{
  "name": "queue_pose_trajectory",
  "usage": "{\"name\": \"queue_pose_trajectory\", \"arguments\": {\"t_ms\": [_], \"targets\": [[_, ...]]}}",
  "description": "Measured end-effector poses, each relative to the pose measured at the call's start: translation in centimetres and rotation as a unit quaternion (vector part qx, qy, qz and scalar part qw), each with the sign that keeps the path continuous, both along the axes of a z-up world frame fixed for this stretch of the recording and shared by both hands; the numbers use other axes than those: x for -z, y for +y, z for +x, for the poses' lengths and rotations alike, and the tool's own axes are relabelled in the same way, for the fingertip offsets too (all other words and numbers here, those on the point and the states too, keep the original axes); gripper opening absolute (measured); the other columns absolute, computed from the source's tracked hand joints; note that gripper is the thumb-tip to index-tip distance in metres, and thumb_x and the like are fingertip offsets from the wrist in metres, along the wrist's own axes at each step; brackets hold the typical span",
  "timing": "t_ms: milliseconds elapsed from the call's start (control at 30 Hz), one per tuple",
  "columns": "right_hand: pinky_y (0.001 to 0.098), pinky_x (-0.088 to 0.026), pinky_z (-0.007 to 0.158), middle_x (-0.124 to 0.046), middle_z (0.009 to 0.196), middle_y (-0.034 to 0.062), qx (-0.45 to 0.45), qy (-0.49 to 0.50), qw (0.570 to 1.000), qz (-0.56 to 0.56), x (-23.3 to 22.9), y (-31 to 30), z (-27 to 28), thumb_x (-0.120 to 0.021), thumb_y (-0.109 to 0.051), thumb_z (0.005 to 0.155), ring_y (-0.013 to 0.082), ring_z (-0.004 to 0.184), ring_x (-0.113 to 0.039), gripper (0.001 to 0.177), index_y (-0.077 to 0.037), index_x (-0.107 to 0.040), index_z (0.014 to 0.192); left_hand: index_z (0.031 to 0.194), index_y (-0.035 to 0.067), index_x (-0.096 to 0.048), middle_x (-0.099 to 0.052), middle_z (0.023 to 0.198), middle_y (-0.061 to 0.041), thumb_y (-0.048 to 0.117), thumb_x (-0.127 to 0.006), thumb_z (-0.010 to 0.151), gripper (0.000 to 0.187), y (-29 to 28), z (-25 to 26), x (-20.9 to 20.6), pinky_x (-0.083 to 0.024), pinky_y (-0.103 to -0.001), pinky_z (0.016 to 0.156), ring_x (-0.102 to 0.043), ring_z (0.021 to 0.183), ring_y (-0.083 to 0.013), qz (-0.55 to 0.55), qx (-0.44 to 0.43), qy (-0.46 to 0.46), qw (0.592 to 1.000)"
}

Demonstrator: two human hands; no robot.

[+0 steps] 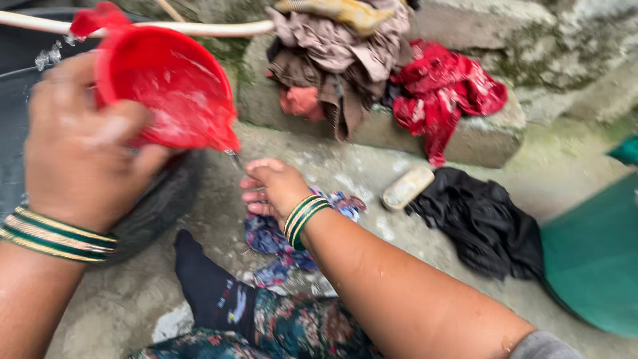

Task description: The person scrubs a floral garment and black clothing against a concrete surface using a brush and soap, then pours water from a red mug to rinse them.

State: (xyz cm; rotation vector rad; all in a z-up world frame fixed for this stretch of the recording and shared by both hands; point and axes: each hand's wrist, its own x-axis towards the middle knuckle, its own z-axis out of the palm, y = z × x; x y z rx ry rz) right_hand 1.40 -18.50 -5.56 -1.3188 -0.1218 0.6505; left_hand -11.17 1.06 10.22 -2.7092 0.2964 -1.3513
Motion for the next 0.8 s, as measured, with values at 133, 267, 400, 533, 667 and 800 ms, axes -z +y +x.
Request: {"name": "queue_pose_trajectory", "arguments": {"t_ms": [133, 267, 400, 533, 667, 800], "targets": [[0.0444, -0.053, 0.07, -0.063, 0.103, 0.0096, 0.081, 0.118, 0.986, 0.089, 4.0, -1.9, -1.1, -0.057, -0.023, 0.099, 0.0253, 0.084, -0.062, 0.031, -0.013, -0.055, 0.129, 0.085, 0.02, -0.073, -0.055, 0.147, -0.021, 0.025, -0.075, 0.076, 0.011, -5.6, 1.2, 0.1, -0.039, -0.052, 0.104, -0.048, 0.134, -0.036, 0.116, 0.018, 0.078, 0.99], [0.0462, -0.057, 0.081, -0.063, 0.113, 0.0046, 0.094, 0.235, 0.959, -0.128, 5.0, -4.4, -1.8, -0.066, -0.027, 0.095, 0.0236, 0.1, -0.062, 0.039, -0.016, -0.059, 0.132, 0.085, 0.025, -0.073, -0.052, 0.152, -0.015, 0.026, -0.065, 0.081, 0.009, -9.1, 2.7, 2.5, -0.033, -0.05, 0.113, -0.045, 0.142, -0.0308, 0.222, 0.025, 0.149, 0.963], [0.0508, -0.057, 0.087, -0.062, 0.122, 0.0101, -0.004, 0.194, 0.967, -0.165, 5.9, -6.7, 0.6, -0.069, -0.034, 0.089, 0.0315, 0.104, -0.061, 0.049, -0.015, -0.062, 0.134, 0.094, 0.024, -0.073, -0.05, 0.153, -0.015, 0.026, -0.063, 0.089, 0.012, -8.4, 4.8, 3.9, -0.025, -0.056, 0.117, -0.038, 0.148, -0.0342, 0.172, -0.06, 0.117, 0.976], [0.0573, -0.041, 0.103, -0.04, 0.143, 0.0205, -0.111, -0.133, 0.89, -0.421, 2.9, -9.3, 2.5, -0.082, -0.047, 0.075, 0.0427, 0.126, -0.044, 0.087, -0.02, -0.04, 0.147, 0.121, 0.019, -0.065, -0.041, 0.16, -0.021, 0.019, -0.056, 0.103, 0.02, -8.6, 7.2, 7.9, -0.019, -0.057, 0.129, -0.031, 0.154, -0.0404, 0.06, -0.027, 0.072, 0.995], [0.0664, -0.016, 0.118, 0.0, 0.164, 0.0304, -0.28, -0.268, 0.622, -0.68, -0.1, -11.8, 1.4, -0.095, -0.059, 0.062, 0.0534, 0.149, -0.011, 0.141, -0.03, -0.001, 0.162, 0.148, 0.033, -0.047, -0.022, 0.164, -0.01, 0.044, -0.072, 0.077, 0.076, -12.6, 9.6, 14.8, -0.027, -0.07, 0.106, -0.015, 0.152, -0.0436, -0.146, -0.003, 0.416, 0.898], [0.0686, -0.013, 0.121, 0.01, 0.169, 0.0239, -0.304, -0.178, 0.642, -0.681, 0.7, -11.3, 0.6, -0.091, -0.065, 0.065, 0.052, 0.157, 0.003, 0.15, -0.025, 0.017, 0.161, 0.154, 0.041, -0.028, 0.002, 0.168, -0.011, 0.064, -0.068, 0.085, 0.083, -18.5, 10.3, 22.0, -0.021, -0.069, 0.115, -0.004, 0.149, -0.0532, -0.257, -0.239, 0.639, 0.684]]}}
